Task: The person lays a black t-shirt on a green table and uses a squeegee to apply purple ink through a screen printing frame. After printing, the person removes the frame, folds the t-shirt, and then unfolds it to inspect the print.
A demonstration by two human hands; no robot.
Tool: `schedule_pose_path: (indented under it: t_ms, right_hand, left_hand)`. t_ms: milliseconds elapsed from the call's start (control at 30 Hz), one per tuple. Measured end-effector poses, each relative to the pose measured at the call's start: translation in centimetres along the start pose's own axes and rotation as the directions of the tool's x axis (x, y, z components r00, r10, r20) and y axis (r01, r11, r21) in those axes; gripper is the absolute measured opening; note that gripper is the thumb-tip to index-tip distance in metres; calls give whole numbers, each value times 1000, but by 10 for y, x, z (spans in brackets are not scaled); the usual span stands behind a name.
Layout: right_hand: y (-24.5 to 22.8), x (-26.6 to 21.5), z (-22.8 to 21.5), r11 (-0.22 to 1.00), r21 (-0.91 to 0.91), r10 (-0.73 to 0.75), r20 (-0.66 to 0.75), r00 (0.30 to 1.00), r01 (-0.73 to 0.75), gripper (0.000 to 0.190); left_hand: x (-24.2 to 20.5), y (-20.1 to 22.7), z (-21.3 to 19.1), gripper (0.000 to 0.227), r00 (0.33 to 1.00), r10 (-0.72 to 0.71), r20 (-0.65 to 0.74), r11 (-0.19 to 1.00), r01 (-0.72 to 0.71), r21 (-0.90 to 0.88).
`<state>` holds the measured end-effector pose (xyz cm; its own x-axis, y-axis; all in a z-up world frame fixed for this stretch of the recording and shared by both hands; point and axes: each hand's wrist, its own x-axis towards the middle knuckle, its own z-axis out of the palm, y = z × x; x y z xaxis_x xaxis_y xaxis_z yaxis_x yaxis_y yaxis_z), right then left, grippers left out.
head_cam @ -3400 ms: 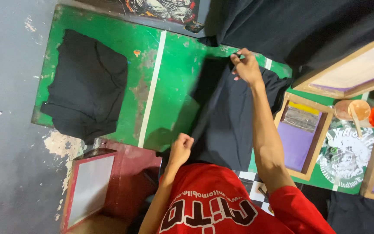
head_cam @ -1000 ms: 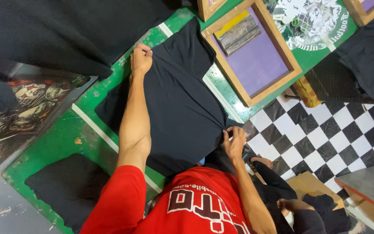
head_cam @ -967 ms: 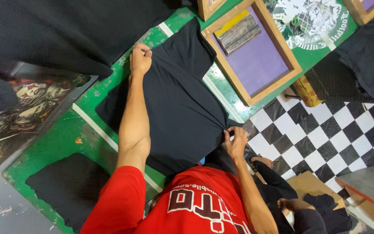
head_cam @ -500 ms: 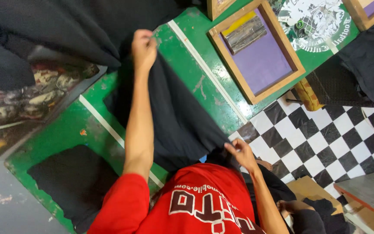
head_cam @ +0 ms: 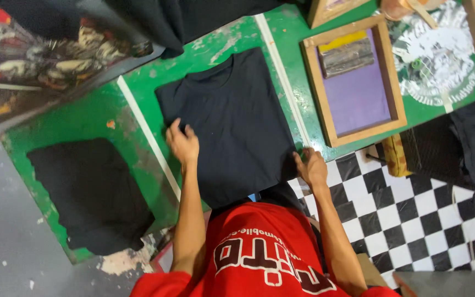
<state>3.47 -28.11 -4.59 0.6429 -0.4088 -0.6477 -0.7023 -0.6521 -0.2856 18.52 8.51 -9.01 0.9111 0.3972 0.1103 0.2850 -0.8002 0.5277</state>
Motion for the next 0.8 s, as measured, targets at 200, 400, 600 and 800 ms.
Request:
schedule_pose_path:
  t_ms: [200, 400, 600, 800]
  right_hand:
    - [17, 57, 51, 989, 138, -73, 101, 992, 59, 42]
    - [38, 69, 45, 981, 170, -112, 93, 989, 95, 39]
    - [-43, 83, 18, 846, -193, -532, -362, 765, 497, 47]
    - [-193, 97, 23, 709, -199, -704, -236, 670, 676, 58]
  left_hand:
    - [-122, -101, -23, 31, 897, -414, 154, 910, 408, 75]
    - [-165, -136, -18, 21, 762, -623, 176, 772, 562, 298]
    - [-83, -48, -23, 43, 983, -176, -47, 947, 182, 265]
    - [9, 22, -2, 47, 956, 163, 245, 960, -211, 186]
